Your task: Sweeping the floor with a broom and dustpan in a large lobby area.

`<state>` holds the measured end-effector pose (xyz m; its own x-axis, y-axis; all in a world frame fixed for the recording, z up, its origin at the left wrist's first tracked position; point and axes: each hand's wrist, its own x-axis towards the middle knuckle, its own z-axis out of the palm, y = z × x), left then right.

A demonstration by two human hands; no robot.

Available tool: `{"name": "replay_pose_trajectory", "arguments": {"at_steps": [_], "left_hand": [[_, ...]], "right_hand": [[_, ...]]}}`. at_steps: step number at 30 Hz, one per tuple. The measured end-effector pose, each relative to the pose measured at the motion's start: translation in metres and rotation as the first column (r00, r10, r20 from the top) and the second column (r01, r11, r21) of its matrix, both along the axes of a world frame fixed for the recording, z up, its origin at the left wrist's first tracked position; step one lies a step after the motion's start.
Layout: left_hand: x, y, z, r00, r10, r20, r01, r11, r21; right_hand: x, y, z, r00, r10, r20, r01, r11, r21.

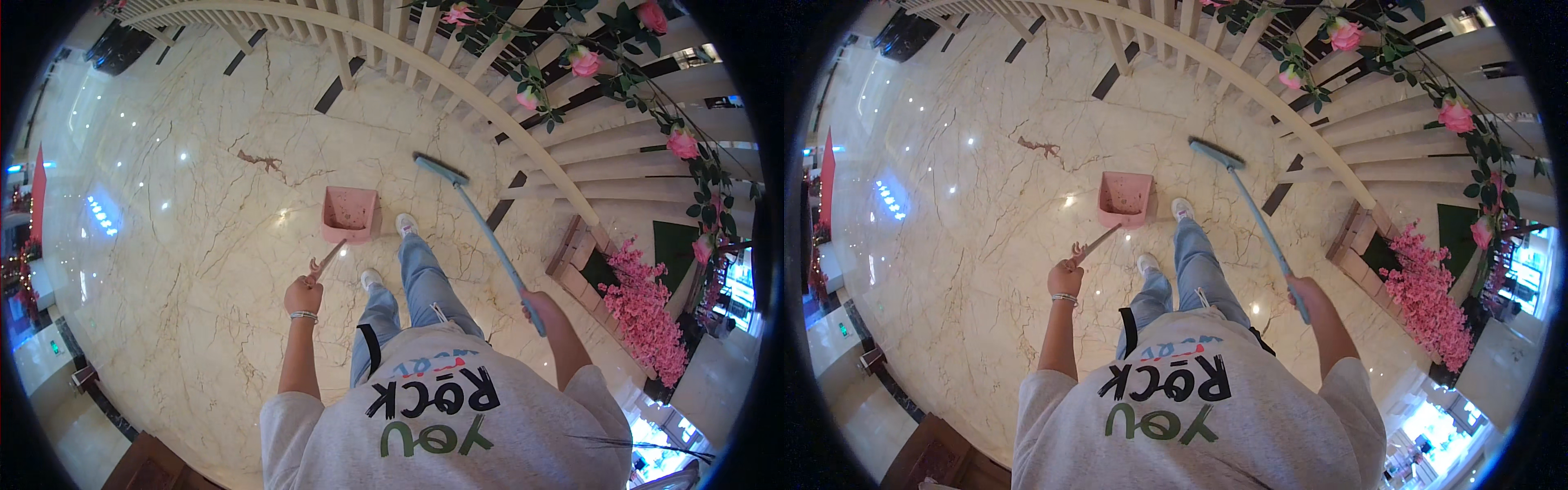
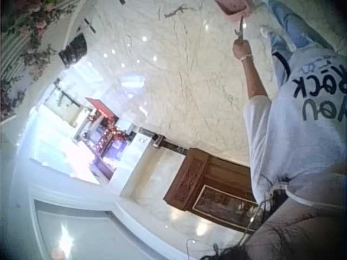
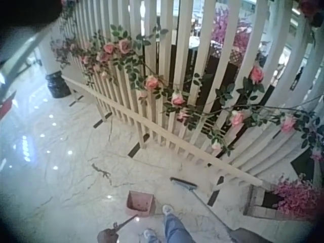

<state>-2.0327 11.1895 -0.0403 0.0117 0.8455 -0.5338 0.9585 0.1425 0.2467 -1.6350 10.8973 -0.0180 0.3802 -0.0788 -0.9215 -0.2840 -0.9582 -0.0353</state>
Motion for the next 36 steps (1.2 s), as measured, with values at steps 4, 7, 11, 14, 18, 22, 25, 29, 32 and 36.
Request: {"name": "replay_pose_trajectory", "arguments": {"at_steps": [4, 7, 11, 14, 18, 22, 25, 29, 32, 36], "left_hand": [[-0.006, 0.011, 0.006, 0.955, -0.282, -0.087, 0.277, 0.958, -0.067], [-0.006, 0.020, 0.002, 0.936, -0.339, -0.091, 0.331, 0.939, -0.090], [-0.010, 0.038, -0.002, 0.936, -0.344, -0.078, 0.335, 0.936, -0.112], [-0.027, 0.042, -0.001, 0.936, -0.343, -0.075, 0.334, 0.936, -0.108], [-0.016, 0.046, -0.003, 0.925, -0.357, -0.131, 0.348, 0.933, -0.088], [-0.012, 0.047, -0.004, 0.934, -0.329, -0.137, 0.325, 0.944, -0.050], [-0.015, 0.045, -0.004, 0.939, -0.316, -0.132, 0.311, 0.949, -0.058], [-0.016, 0.046, -0.005, 0.940, -0.318, -0.125, 0.313, 0.948, -0.056], [-0.012, 0.047, 0.000, 0.938, -0.325, -0.121, 0.321, 0.946, -0.052], [-0.015, 0.045, 0.001, 0.942, -0.323, -0.094, 0.320, 0.946, -0.051]], "right_hand": [[0.022, 0.027, 0.006, 0.999, -0.035, 0.015, 0.035, 0.999, 0.012], [0.029, 0.053, -0.009, 0.999, -0.030, -0.044, 0.036, 0.992, 0.124], [0.035, 0.092, -0.044, 0.958, -0.092, -0.270, 0.184, 0.924, 0.336], [0.014, 0.124, -0.068, 0.921, -0.108, -0.375, 0.248, 0.904, 0.349], [-0.070, 0.143, -0.115, 0.943, -0.075, -0.323, 0.164, 0.952, 0.258], [-0.128, 0.146, -0.108, 0.914, 0.033, -0.405, 0.033, 0.987, 0.155], [-0.143, 0.143, -0.067, 0.880, 0.219, -0.422, -0.158, 0.972, 0.175], [-0.152, 0.132, -0.042, 0.838, 0.218, -0.500, -0.130, 0.970, 0.205], [-0.149, 0.143, -0.012, 0.776, 0.118, -0.619, -0.045, 0.990, 0.134], [-0.143, 0.166, 0.015, 0.700, 0.077, -0.710, -0.030, 0.996, 0.079]]}}
